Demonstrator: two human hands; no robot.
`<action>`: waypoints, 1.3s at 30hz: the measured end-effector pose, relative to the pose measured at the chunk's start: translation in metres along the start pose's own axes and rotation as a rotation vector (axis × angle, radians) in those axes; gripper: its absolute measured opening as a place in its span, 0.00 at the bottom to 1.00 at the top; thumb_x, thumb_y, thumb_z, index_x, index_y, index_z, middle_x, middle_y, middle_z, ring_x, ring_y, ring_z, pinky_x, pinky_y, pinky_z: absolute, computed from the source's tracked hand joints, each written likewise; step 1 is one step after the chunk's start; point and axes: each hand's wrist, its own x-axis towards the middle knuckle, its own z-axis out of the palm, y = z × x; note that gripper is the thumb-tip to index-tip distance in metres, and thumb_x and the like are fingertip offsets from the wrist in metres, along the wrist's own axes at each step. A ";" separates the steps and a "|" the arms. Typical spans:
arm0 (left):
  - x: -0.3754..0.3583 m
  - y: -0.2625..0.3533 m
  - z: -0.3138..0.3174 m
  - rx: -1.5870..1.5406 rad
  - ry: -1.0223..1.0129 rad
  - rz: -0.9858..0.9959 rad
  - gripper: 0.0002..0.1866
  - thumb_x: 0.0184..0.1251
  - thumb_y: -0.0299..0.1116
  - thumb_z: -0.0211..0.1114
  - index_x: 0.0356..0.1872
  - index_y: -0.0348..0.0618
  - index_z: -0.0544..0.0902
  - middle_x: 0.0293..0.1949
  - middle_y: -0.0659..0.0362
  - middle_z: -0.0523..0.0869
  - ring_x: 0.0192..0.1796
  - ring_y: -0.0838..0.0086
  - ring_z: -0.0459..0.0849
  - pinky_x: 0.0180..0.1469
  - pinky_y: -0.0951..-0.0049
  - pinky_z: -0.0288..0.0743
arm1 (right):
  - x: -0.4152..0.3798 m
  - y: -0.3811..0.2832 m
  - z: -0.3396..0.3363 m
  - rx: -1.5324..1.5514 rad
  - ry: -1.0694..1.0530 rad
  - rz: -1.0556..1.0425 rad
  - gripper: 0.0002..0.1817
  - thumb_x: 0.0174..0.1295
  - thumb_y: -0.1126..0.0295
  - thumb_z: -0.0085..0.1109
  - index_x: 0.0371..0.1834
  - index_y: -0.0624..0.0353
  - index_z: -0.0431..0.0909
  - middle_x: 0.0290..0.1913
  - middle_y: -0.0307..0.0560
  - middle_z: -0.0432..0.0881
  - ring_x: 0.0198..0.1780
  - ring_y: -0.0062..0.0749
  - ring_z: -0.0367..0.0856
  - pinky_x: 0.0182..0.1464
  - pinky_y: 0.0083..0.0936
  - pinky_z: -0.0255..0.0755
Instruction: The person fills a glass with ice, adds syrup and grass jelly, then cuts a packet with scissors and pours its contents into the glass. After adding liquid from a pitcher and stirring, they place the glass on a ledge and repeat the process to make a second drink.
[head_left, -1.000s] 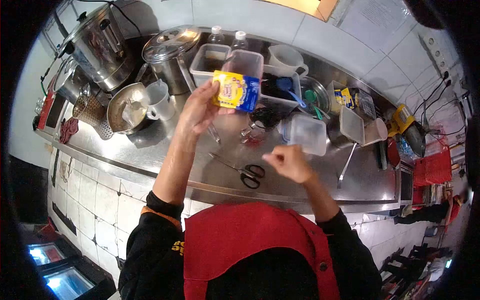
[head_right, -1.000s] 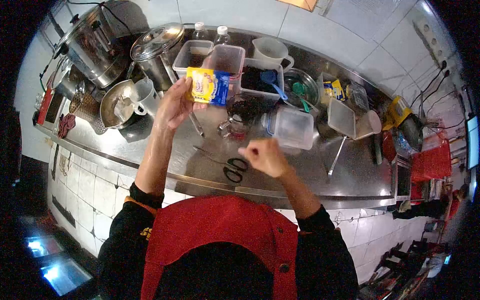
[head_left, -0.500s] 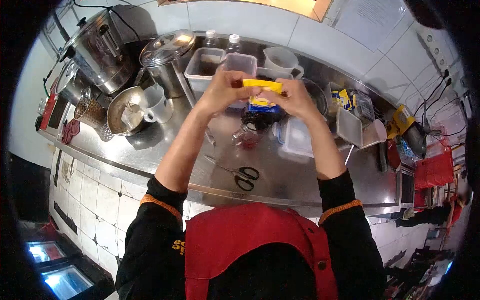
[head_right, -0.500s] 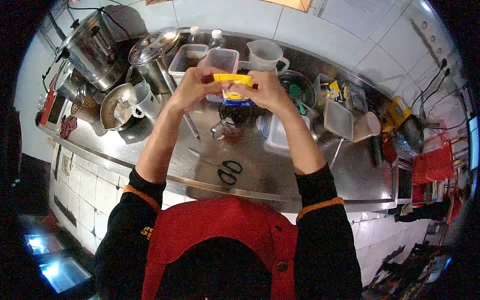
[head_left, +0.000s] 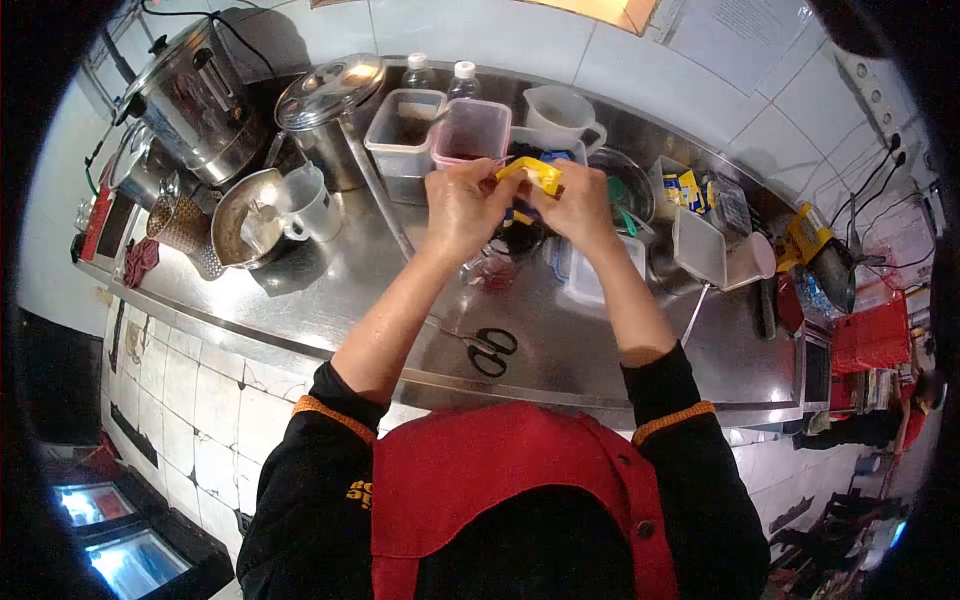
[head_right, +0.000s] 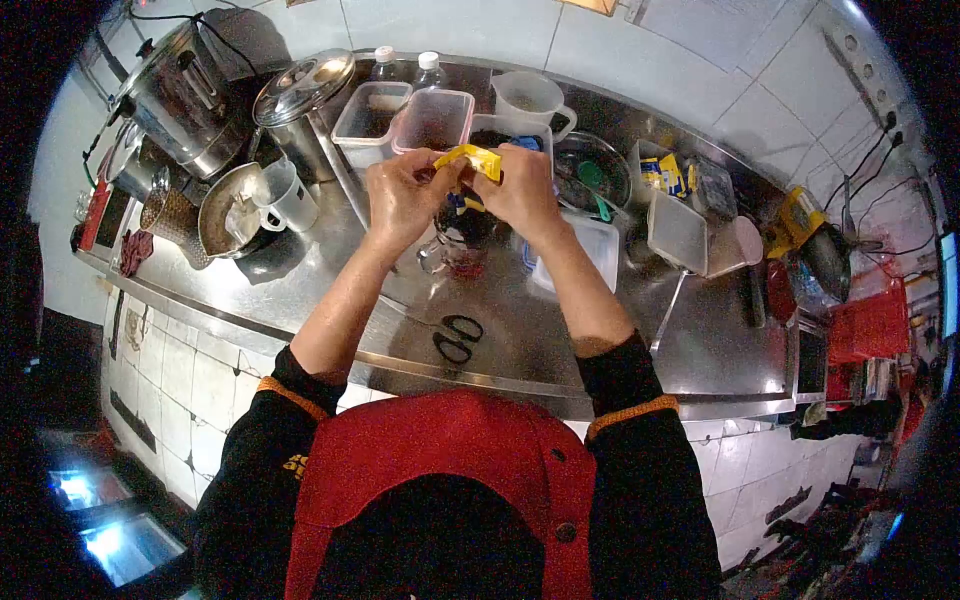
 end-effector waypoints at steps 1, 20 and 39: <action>-0.002 0.001 0.002 -0.002 -0.002 0.000 0.10 0.51 0.31 0.66 0.20 0.34 0.79 0.14 0.52 0.78 0.16 0.73 0.77 0.20 0.74 0.68 | -0.001 -0.005 0.002 0.014 0.060 -0.063 0.08 0.40 0.75 0.61 0.20 0.67 0.73 0.20 0.57 0.73 0.24 0.50 0.75 0.27 0.36 0.68; 0.007 -0.005 -0.013 -0.219 -0.268 -0.029 0.08 0.51 0.27 0.66 0.33 0.35 0.82 0.24 0.57 0.83 0.26 0.82 0.78 0.30 0.78 0.74 | 0.009 0.009 -0.012 0.076 -0.309 -0.030 0.12 0.48 0.70 0.63 0.29 0.66 0.73 0.22 0.48 0.76 0.23 0.28 0.74 0.27 0.24 0.68; 0.004 0.010 0.015 -0.178 0.089 -0.197 0.08 0.52 0.28 0.62 0.21 0.32 0.79 0.15 0.54 0.79 0.19 0.77 0.79 0.24 0.77 0.71 | -0.017 -0.004 0.018 0.176 0.295 -0.083 0.08 0.41 0.81 0.57 0.28 0.64 0.78 0.26 0.53 0.79 0.29 0.44 0.79 0.31 0.30 0.72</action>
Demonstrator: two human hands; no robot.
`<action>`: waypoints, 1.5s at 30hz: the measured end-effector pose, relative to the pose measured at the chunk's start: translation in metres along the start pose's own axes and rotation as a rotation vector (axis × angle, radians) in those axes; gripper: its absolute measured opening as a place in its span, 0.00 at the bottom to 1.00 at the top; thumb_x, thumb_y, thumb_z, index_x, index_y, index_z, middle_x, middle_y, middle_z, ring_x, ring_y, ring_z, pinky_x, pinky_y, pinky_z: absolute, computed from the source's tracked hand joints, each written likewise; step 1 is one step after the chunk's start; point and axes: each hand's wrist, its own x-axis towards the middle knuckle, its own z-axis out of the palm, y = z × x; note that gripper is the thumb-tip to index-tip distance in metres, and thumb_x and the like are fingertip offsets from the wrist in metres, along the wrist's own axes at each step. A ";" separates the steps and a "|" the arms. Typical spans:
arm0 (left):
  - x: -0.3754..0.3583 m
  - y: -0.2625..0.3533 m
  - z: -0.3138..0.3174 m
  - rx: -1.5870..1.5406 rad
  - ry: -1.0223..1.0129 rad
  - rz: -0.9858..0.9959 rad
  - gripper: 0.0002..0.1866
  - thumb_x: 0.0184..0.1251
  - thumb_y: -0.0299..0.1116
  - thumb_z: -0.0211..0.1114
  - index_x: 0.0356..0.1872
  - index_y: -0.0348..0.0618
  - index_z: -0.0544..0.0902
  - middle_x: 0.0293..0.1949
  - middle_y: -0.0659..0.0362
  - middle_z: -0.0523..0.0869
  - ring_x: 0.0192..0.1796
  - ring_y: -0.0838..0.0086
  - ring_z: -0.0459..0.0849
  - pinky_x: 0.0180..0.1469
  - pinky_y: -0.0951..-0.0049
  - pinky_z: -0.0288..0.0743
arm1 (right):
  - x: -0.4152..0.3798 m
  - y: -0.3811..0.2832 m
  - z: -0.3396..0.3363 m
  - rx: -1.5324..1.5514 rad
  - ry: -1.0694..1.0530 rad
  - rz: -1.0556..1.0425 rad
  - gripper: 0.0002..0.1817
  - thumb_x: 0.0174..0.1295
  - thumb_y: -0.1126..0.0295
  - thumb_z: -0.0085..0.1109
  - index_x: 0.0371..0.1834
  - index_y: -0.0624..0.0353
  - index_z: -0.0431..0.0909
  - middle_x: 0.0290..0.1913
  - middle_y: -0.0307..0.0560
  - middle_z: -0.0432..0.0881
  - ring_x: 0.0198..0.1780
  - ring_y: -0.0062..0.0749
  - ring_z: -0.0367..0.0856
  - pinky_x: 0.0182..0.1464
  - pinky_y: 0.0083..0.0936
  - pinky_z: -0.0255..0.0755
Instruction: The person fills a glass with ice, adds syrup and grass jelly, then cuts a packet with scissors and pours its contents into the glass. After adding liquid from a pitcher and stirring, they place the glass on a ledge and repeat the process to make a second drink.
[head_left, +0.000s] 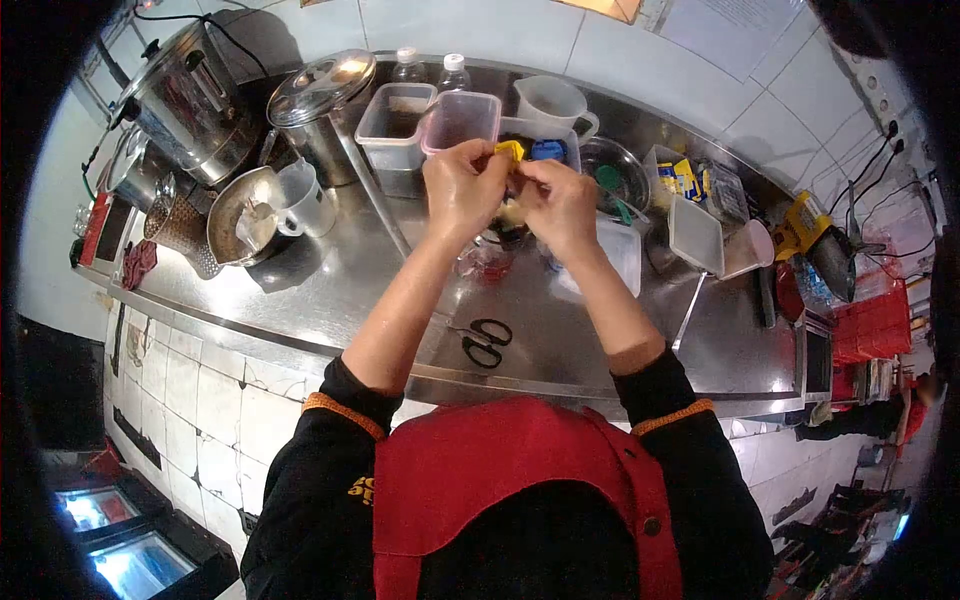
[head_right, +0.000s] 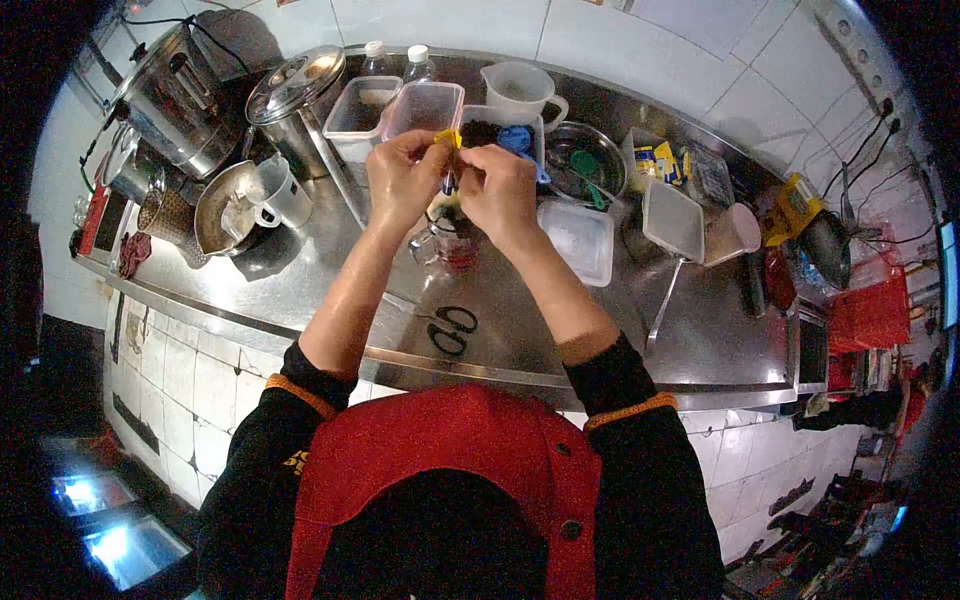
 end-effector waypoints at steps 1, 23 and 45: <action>0.001 0.000 -0.001 -0.109 -0.049 -0.086 0.08 0.51 0.29 0.63 0.21 0.32 0.80 0.14 0.54 0.79 0.19 0.79 0.78 0.24 0.77 0.70 | 0.002 0.000 -0.003 -0.003 -0.057 0.029 0.08 0.42 0.80 0.58 0.28 0.63 0.78 0.26 0.52 0.79 0.28 0.40 0.80 0.30 0.28 0.72; -0.002 -0.007 -0.003 -0.134 -0.265 0.072 0.08 0.57 0.27 0.63 0.23 0.33 0.80 0.23 0.61 0.78 0.27 0.82 0.73 0.30 0.81 0.67 | 0.025 0.020 -0.016 0.189 -0.408 0.238 0.11 0.42 0.70 0.65 0.30 0.61 0.80 0.24 0.47 0.81 0.25 0.22 0.78 0.28 0.22 0.70; 0.002 0.002 -0.008 -0.233 -0.153 -0.028 0.08 0.55 0.29 0.65 0.20 0.38 0.79 0.19 0.66 0.77 0.24 0.86 0.70 0.25 0.83 0.63 | 0.025 -0.001 -0.013 0.024 -0.499 0.263 0.11 0.45 0.71 0.67 0.28 0.66 0.77 0.20 0.39 0.78 0.24 0.14 0.70 0.29 0.18 0.68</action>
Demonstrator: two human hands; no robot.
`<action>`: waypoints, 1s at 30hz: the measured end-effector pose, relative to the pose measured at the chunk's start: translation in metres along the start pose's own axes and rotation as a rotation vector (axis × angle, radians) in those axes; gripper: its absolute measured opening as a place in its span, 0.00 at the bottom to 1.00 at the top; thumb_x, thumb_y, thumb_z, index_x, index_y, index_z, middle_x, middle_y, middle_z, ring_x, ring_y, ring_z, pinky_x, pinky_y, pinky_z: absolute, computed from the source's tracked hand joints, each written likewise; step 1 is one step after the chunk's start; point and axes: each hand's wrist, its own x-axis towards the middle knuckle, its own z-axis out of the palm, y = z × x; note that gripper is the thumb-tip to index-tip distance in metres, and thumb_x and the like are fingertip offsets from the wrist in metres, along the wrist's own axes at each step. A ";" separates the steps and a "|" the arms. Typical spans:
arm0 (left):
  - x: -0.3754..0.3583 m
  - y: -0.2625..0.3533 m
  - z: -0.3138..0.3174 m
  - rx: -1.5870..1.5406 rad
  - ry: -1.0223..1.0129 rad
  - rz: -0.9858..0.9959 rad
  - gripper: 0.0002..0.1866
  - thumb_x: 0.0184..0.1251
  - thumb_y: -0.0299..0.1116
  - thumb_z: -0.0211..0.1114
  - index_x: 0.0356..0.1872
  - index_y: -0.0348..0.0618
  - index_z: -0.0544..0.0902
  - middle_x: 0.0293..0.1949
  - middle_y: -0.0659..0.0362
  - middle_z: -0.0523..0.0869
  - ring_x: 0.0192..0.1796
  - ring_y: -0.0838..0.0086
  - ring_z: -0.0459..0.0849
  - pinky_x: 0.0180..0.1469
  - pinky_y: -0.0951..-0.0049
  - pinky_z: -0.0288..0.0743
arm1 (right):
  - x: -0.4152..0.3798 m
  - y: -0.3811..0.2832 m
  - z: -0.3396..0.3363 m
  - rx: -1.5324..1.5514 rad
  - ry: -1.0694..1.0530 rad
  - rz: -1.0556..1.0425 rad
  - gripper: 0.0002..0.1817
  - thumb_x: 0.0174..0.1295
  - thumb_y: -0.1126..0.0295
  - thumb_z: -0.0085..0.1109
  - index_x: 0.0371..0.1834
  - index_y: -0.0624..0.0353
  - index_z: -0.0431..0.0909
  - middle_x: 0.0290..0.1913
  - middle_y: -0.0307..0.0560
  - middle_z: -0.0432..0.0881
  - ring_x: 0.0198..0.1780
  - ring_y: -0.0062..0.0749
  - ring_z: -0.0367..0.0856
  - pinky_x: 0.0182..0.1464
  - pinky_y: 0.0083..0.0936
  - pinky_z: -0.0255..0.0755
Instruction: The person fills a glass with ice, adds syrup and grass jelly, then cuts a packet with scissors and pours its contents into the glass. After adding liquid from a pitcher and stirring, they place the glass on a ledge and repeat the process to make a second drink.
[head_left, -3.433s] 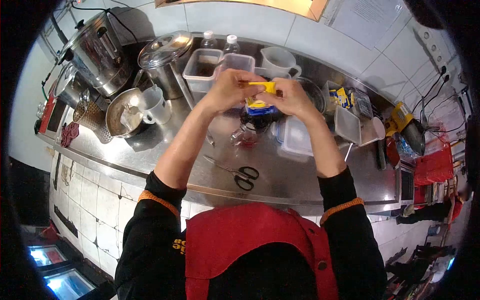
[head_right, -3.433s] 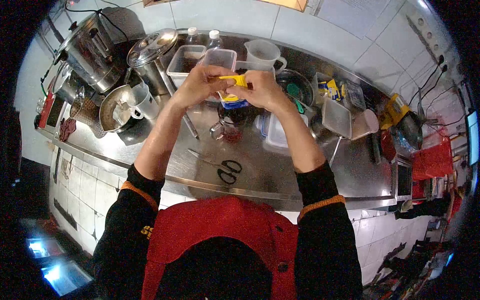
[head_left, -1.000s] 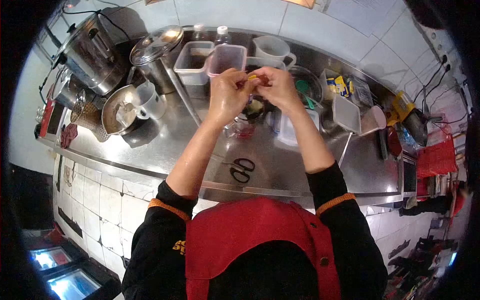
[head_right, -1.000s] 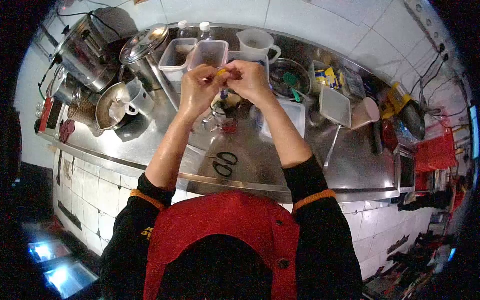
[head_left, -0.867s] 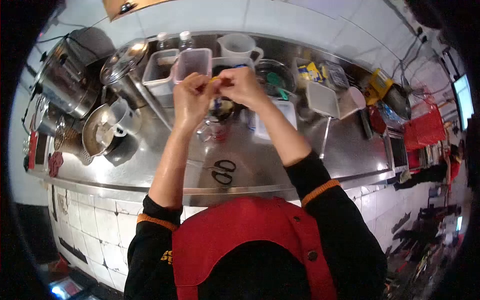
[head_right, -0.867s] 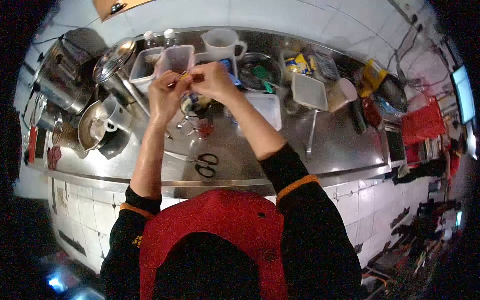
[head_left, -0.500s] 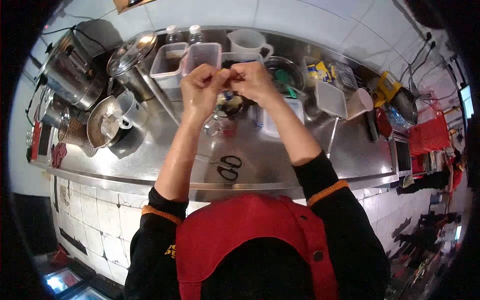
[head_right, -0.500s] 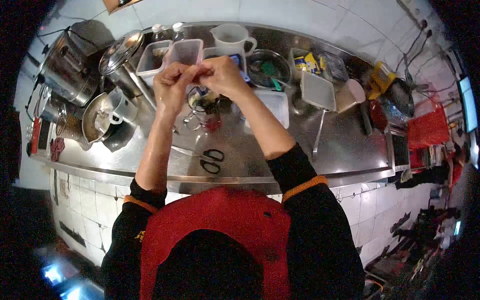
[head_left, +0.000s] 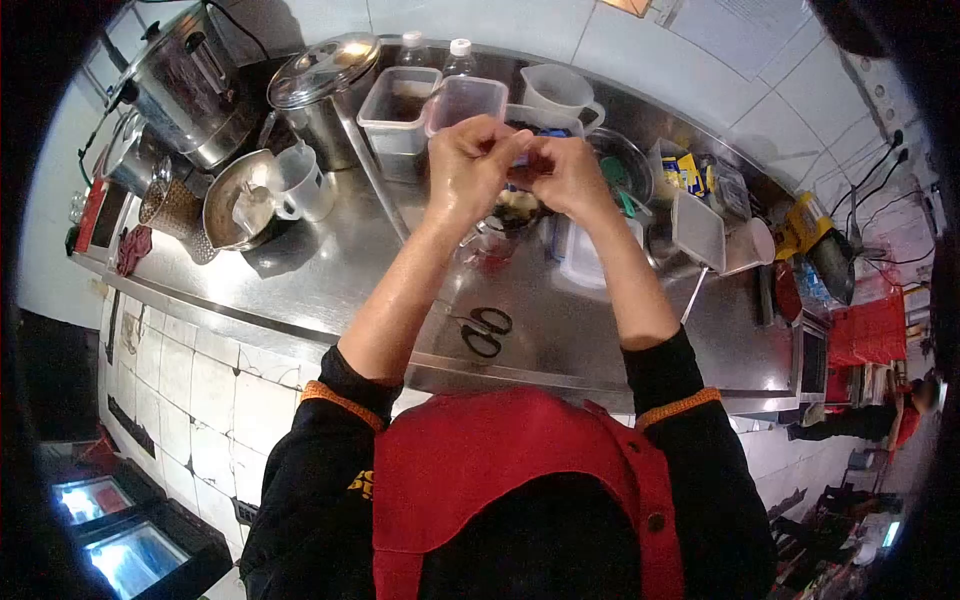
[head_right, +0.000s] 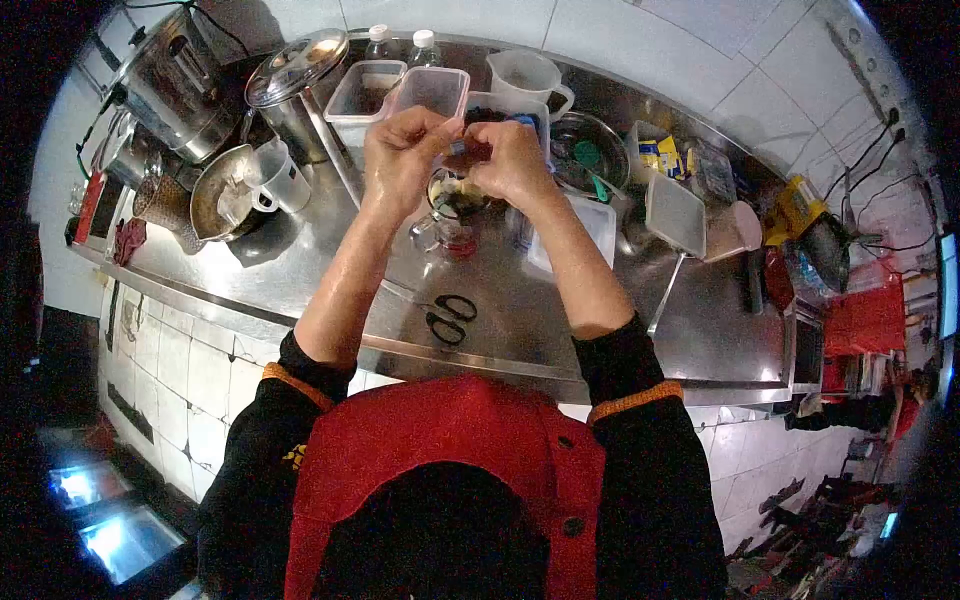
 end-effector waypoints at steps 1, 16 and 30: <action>0.000 -0.001 0.000 0.000 0.003 0.000 0.08 0.55 0.29 0.65 0.20 0.38 0.79 0.19 0.66 0.77 0.24 0.86 0.70 0.25 0.83 0.63 | 0.000 0.001 0.000 0.000 -0.003 -0.002 0.11 0.45 0.71 0.67 0.28 0.66 0.77 0.20 0.39 0.78 0.24 0.14 0.70 0.29 0.18 0.68; 0.017 0.013 -0.015 0.481 -0.248 0.333 0.13 0.52 0.34 0.68 0.23 0.34 0.77 0.17 0.58 0.76 0.20 0.82 0.71 0.22 0.77 0.66 | 0.008 -0.001 -0.008 -0.264 -0.041 -0.229 0.15 0.40 0.68 0.67 0.34 0.58 0.78 0.26 0.52 0.80 0.30 0.40 0.82 0.33 0.28 0.75; 0.011 0.018 -0.005 0.290 -0.157 0.262 0.13 0.53 0.31 0.66 0.18 0.33 0.75 0.13 0.55 0.71 0.17 0.79 0.66 0.21 0.75 0.63 | 0.006 0.007 0.000 -0.343 -0.048 -0.247 0.18 0.42 0.62 0.66 0.29 0.66 0.75 0.22 0.56 0.78 0.27 0.47 0.79 0.31 0.33 0.73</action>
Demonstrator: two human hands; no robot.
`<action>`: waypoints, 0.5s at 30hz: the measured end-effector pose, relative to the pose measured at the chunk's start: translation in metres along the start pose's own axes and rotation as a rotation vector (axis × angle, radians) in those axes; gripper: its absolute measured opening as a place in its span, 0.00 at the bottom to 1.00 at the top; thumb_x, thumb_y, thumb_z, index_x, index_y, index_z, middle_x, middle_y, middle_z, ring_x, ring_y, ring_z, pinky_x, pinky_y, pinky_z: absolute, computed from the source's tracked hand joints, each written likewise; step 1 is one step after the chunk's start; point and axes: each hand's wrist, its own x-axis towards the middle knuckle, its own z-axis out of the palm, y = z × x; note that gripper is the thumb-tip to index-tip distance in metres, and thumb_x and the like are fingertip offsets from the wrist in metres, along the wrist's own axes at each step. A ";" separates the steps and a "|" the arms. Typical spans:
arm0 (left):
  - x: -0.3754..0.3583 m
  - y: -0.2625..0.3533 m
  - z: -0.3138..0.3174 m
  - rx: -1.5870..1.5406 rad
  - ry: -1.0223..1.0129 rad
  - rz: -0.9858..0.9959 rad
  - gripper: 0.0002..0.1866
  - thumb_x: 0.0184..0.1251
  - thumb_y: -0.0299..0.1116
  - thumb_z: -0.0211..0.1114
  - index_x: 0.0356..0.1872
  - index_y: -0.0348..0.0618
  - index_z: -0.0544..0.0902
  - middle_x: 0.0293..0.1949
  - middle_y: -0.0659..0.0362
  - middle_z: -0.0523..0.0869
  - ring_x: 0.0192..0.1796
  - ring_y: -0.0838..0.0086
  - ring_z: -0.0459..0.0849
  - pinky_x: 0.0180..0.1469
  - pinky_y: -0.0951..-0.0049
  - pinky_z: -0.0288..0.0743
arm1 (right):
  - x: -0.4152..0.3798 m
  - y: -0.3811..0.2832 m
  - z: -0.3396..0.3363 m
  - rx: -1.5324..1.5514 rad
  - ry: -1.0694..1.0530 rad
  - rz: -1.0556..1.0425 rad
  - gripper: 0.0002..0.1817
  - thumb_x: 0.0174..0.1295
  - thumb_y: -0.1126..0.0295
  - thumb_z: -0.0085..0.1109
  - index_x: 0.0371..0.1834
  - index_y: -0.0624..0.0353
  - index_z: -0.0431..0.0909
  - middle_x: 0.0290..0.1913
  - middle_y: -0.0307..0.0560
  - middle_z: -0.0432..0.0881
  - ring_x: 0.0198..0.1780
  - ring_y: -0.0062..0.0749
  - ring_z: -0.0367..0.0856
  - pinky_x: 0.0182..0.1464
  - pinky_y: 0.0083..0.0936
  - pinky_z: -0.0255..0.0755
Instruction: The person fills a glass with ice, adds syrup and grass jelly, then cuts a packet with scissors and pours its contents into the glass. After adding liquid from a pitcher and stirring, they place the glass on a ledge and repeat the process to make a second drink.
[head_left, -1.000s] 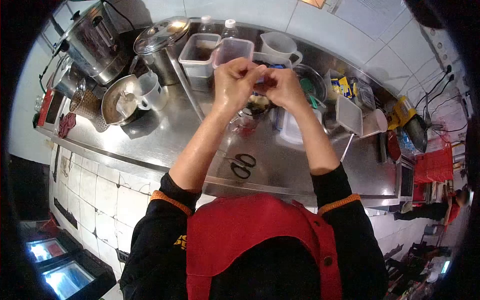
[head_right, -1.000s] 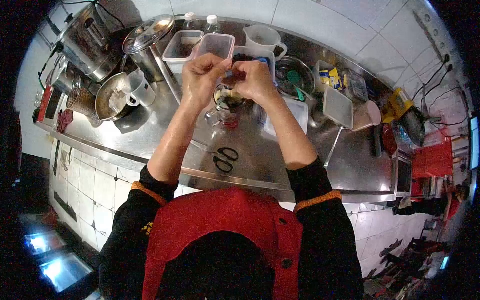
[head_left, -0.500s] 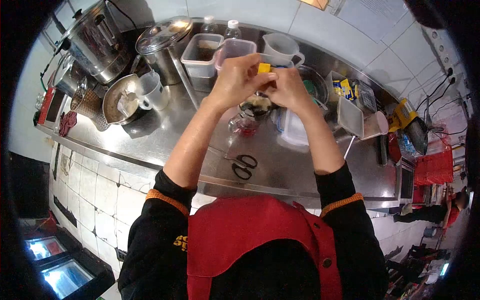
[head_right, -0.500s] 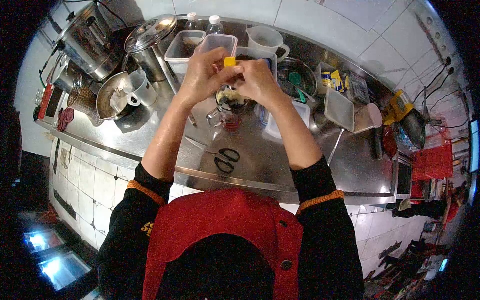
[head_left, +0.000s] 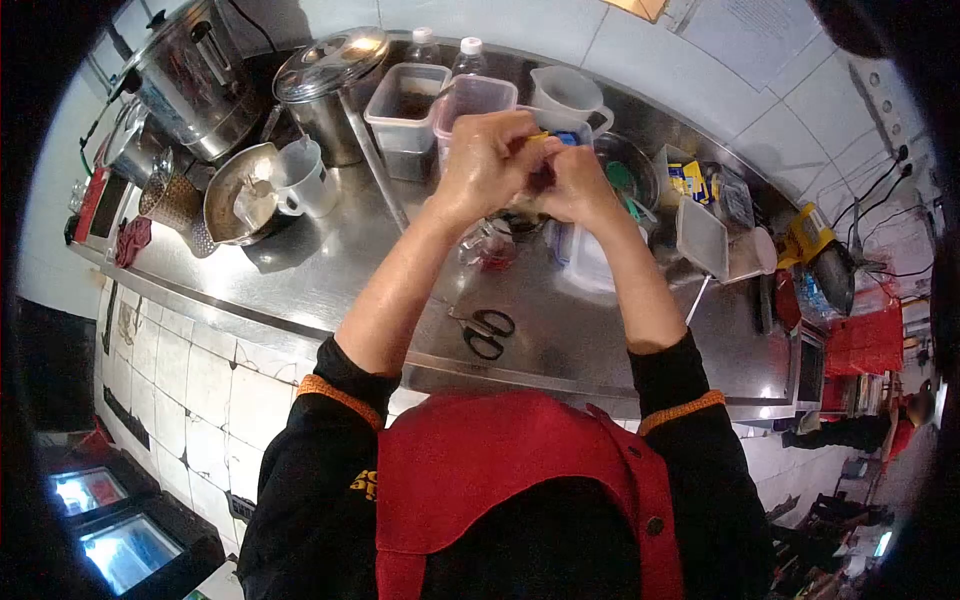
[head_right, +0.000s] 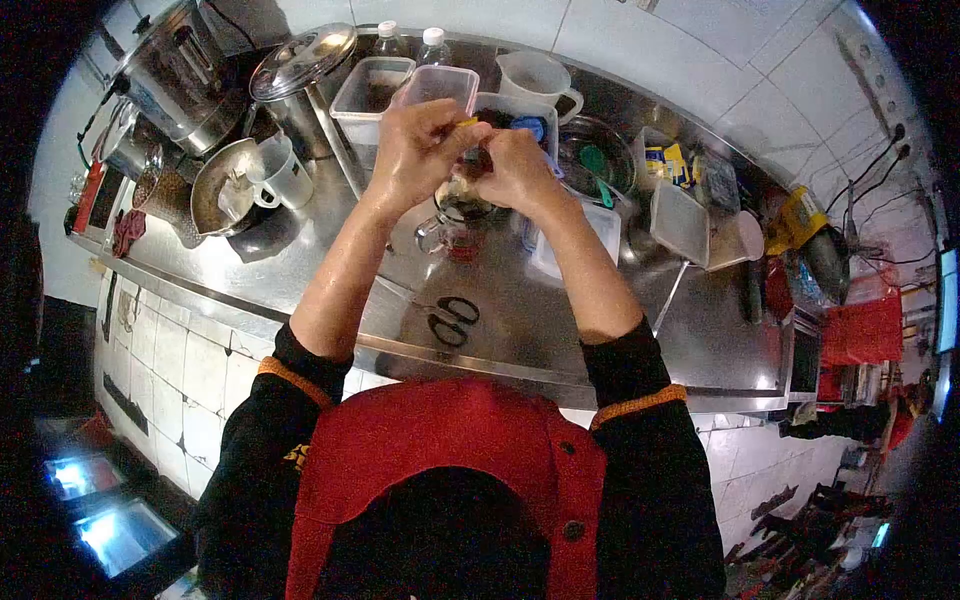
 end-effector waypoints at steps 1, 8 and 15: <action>0.000 0.000 0.000 0.000 0.000 -0.001 0.13 0.53 0.31 0.66 0.18 0.33 0.75 0.13 0.55 0.71 0.17 0.79 0.66 0.21 0.75 0.63 | 0.000 0.004 0.003 0.000 -0.001 0.000 0.18 0.42 0.62 0.66 0.29 0.66 0.75 0.22 0.56 0.78 0.27 0.47 0.79 0.31 0.33 0.73; 0.002 0.002 -0.002 0.086 0.018 0.110 0.14 0.52 0.31 0.66 0.17 0.33 0.73 0.13 0.55 0.69 0.16 0.75 0.64 0.20 0.73 0.61 | 0.000 0.006 0.003 0.051 0.001 -0.039 0.15 0.40 0.67 0.65 0.25 0.68 0.74 0.19 0.56 0.76 0.25 0.46 0.79 0.29 0.32 0.72; 0.002 -0.001 -0.012 0.086 0.015 0.270 0.07 0.50 0.31 0.68 0.27 0.38 0.82 0.16 0.59 0.75 0.18 0.80 0.70 0.22 0.80 0.65 | -0.001 -0.015 -0.005 0.172 0.061 -0.001 0.14 0.39 0.73 0.65 0.30 0.66 0.74 0.27 0.53 0.79 0.28 0.37 0.80 0.31 0.26 0.71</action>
